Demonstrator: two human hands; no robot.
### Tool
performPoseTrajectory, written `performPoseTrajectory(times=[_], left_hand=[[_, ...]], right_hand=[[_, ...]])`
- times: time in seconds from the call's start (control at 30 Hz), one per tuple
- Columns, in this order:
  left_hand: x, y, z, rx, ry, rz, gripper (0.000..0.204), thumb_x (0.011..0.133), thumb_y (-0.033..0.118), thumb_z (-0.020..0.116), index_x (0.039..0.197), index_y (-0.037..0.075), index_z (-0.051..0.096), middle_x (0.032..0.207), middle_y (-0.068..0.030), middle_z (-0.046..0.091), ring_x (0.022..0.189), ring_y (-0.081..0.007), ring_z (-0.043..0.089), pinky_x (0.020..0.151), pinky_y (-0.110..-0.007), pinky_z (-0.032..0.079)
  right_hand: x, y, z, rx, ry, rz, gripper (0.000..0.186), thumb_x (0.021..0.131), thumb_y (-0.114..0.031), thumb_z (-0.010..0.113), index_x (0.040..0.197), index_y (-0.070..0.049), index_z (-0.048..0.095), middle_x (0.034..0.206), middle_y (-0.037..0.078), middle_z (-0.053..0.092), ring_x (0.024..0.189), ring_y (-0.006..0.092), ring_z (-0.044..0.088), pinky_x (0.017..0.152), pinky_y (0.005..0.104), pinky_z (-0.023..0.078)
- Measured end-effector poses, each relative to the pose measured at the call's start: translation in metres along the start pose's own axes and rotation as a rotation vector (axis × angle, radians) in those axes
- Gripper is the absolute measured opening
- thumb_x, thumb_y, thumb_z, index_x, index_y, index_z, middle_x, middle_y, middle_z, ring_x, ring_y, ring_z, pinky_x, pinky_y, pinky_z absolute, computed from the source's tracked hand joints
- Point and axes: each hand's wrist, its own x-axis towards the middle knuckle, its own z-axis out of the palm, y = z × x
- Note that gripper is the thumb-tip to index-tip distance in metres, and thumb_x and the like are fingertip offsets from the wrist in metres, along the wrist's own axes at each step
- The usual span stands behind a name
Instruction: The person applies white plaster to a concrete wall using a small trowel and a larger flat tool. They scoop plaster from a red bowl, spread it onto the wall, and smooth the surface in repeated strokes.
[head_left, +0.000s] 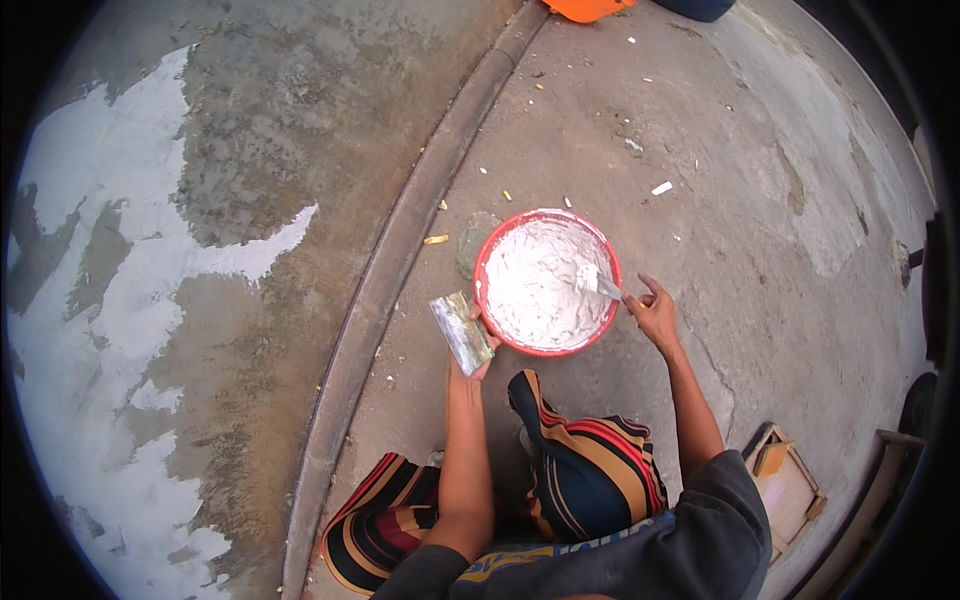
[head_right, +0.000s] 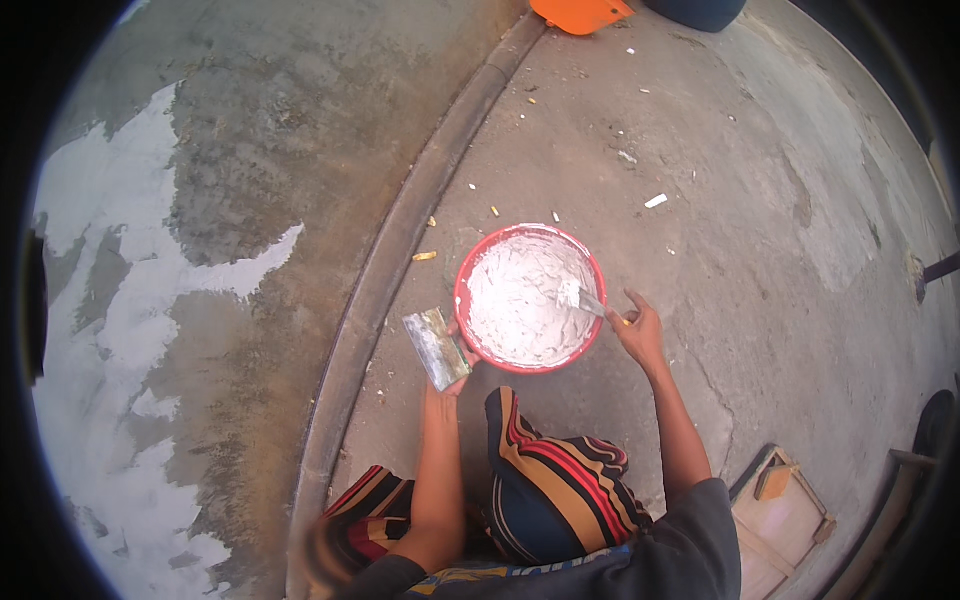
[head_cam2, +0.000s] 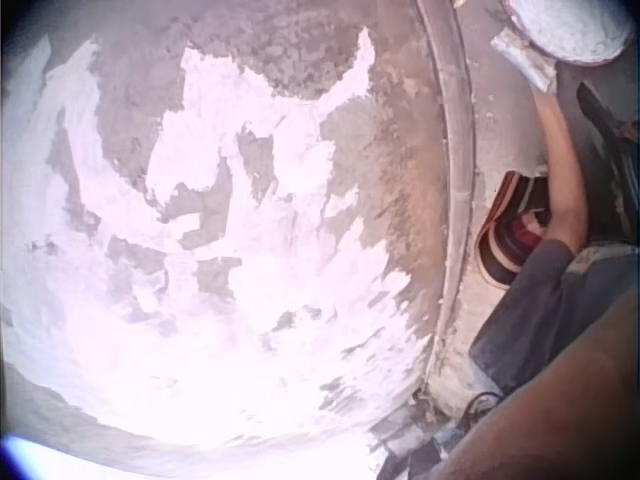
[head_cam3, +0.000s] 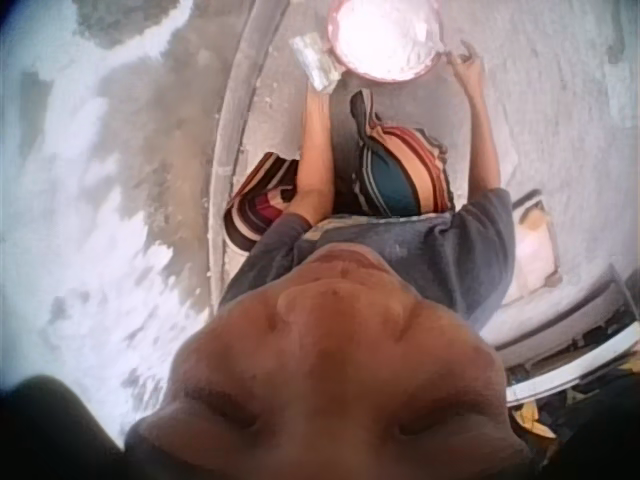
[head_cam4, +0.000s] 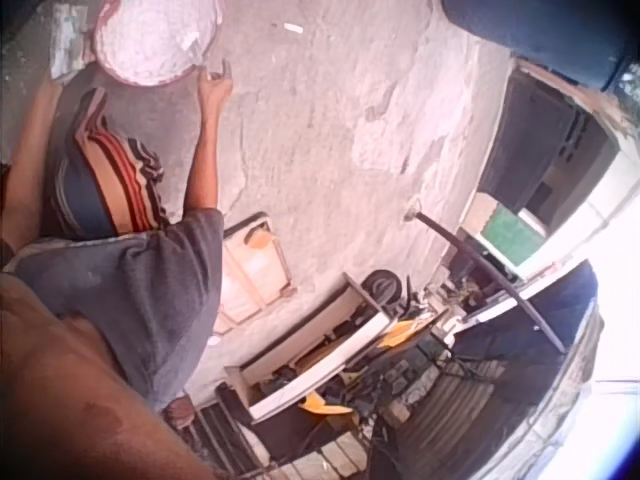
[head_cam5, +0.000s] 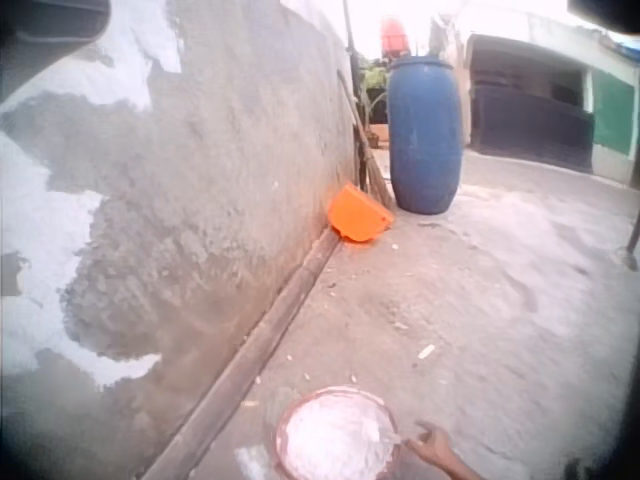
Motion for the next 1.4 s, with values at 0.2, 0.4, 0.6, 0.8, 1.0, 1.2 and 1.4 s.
performPoseTrajectory(times=[0.2, 0.4, 0.6, 0.8, 1.0, 1.2, 1.4], left_hand=[[-0.005, -0.007, -0.021, -0.060, -0.050, 0.026, 0.027, 0.095, 0.037, 0.053, 0.113, 0.018, 0.052, 0.102, 0.0018, 0.054, 0.125, -0.0246, 0.048, 0.102, -0.066, 0.038], [-0.002, -0.008, -0.015, 0.044, -0.035, 0.053, 0.035, 0.095, 0.038, 0.053, 0.119, 0.013, 0.049, 0.106, 0.0007, 0.051, 0.124, -0.0238, 0.048, 0.098, -0.065, 0.043], [0.041, -0.055, -0.041, 0.089, -0.092, -0.131, 0.039, 0.096, 0.037, 0.052, 0.127, 0.015, 0.046, 0.098, 0.0070, 0.050, 0.111, -0.0119, 0.050, 0.088, -0.054, 0.049], [0.052, -0.088, 0.018, 0.030, -0.079, -0.176, 0.040, 0.096, 0.040, 0.051, 0.127, 0.016, 0.046, 0.100, 0.0097, 0.050, 0.122, -0.0094, 0.043, 0.103, -0.063, 0.030], [0.075, -0.083, 0.015, -0.002, -0.209, -0.226, 0.047, 0.096, 0.045, 0.049, 0.129, 0.012, 0.045, 0.129, 0.0074, 0.046, 0.143, -0.0152, 0.023, 0.108, -0.067, 0.021], [0.077, -0.076, 0.039, 0.085, 0.014, -0.325, 0.028, 0.095, 0.044, 0.052, 0.086, 0.018, 0.058, 0.158, 0.0027, 0.023, 0.147, -0.0245, 0.015, 0.109, -0.068, 0.019], [0.080, -0.050, -0.050, -0.191, -0.155, -0.184, 0.024, 0.093, 0.035, 0.055, 0.077, 0.017, 0.055, 0.147, -0.0099, 0.040, 0.142, -0.0273, 0.027, 0.114, -0.059, 0.024]], right_hand=[[-0.004, -0.001, 0.008, 0.349, -0.333, 0.088, 0.041, 0.085, -0.019, 0.064, 0.122, 0.000, 0.064, 0.060, -0.003, 0.055, 0.050, 0.0040, 0.046, 0.044, 0.0221, 0.034], [0.002, 0.004, 0.008, 0.294, -0.299, 0.026, 0.040, 0.086, -0.018, 0.062, 0.121, 0.003, 0.063, 0.060, -0.003, 0.056, 0.048, 0.0048, 0.045, 0.044, 0.0239, 0.035], [0.015, 0.018, -0.035, 0.225, -0.120, 0.029, 0.041, 0.087, -0.017, 0.060, 0.123, 0.003, 0.062, 0.058, -0.003, 0.055, 0.047, 0.0043, 0.045, 0.043, 0.0227, 0.035], [0.050, 0.055, -0.059, 0.210, -0.010, -0.007, 0.039, 0.086, -0.016, 0.060, 0.120, 0.002, 0.064, 0.064, 0.000, 0.060, 0.053, 0.0056, 0.048, 0.047, 0.0243, 0.036], [0.077, 0.051, -0.064, 0.072, 0.092, -0.099, 0.038, 0.085, -0.018, 0.060, 0.115, 0.005, 0.066, 0.062, 0.000, 0.059, 0.050, 0.0067, 0.049, 0.047, 0.0242, 0.037], [0.104, 0.071, -0.072, 0.035, 0.133, -0.089, 0.046, 0.078, -0.020, 0.063, 0.117, 0.004, 0.066, 0.058, 0.005, 0.061, 0.050, 0.0100, 0.054, 0.049, 0.0269, 0.041], [0.054, 0.050, -0.056, 0.102, -0.045, -0.009, 0.048, 0.079, -0.016, 0.061, 0.122, 0.005, 0.062, 0.056, 0.003, 0.058, 0.043, 0.0094, 0.050, 0.040, 0.0255, 0.037]])
